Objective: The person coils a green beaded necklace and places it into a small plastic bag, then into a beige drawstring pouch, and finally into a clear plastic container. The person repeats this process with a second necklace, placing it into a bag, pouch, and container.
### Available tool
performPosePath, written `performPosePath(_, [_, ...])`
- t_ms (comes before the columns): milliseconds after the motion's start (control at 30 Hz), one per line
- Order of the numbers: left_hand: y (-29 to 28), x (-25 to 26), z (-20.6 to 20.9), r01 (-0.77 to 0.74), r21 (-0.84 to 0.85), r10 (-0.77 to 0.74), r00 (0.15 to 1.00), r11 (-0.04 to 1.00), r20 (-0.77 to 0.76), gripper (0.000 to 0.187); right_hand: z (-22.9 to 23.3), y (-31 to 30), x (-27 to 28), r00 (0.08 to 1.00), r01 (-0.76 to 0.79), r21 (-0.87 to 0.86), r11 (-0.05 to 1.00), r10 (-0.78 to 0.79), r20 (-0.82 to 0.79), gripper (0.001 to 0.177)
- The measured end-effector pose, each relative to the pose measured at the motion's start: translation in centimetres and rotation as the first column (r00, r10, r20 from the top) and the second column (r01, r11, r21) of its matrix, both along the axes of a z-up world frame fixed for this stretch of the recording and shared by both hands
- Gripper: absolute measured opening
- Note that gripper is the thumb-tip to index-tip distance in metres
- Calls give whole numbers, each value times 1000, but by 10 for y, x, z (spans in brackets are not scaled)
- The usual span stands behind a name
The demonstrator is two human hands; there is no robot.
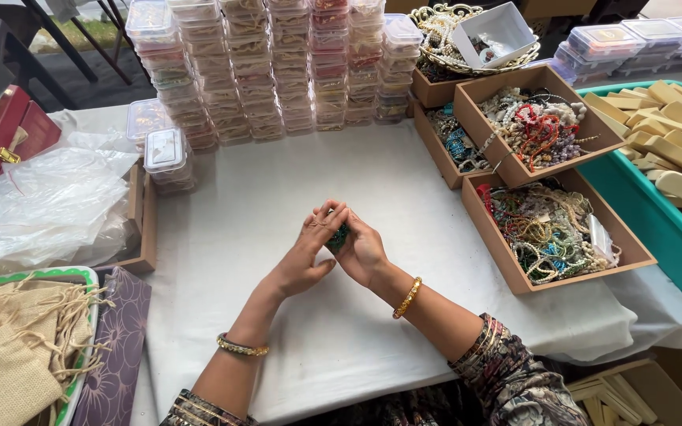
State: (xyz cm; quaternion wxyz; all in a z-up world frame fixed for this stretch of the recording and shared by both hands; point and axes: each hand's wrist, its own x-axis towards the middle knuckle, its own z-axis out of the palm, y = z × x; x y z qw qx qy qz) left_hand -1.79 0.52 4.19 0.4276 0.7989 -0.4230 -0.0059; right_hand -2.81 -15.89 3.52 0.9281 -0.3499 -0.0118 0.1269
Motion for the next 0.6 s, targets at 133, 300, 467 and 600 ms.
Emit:
performPosePath(133, [-7, 4, -17, -163, 113, 142, 974, 980, 176, 78, 4, -1, -1, 999, 29, -26, 999, -29, -13, 46])
performPosePath(300, [-9, 1, -18, -166, 30, 142, 911, 986, 386, 66, 8, 2, -3, 998, 28, -10, 1000, -28, -56, 49])
performPosePath(467, [-14, -4, -22, -232, 22, 196, 864, 972, 463, 60, -7, -2, 3, 999, 26, -55, 998, -28, -32, 48])
performPosePath(600, [-23, -1, -41, -382, -34, 346, 790, 923, 506, 51, 0, 5, -4, 997, 54, 30, 998, -53, -56, 46])
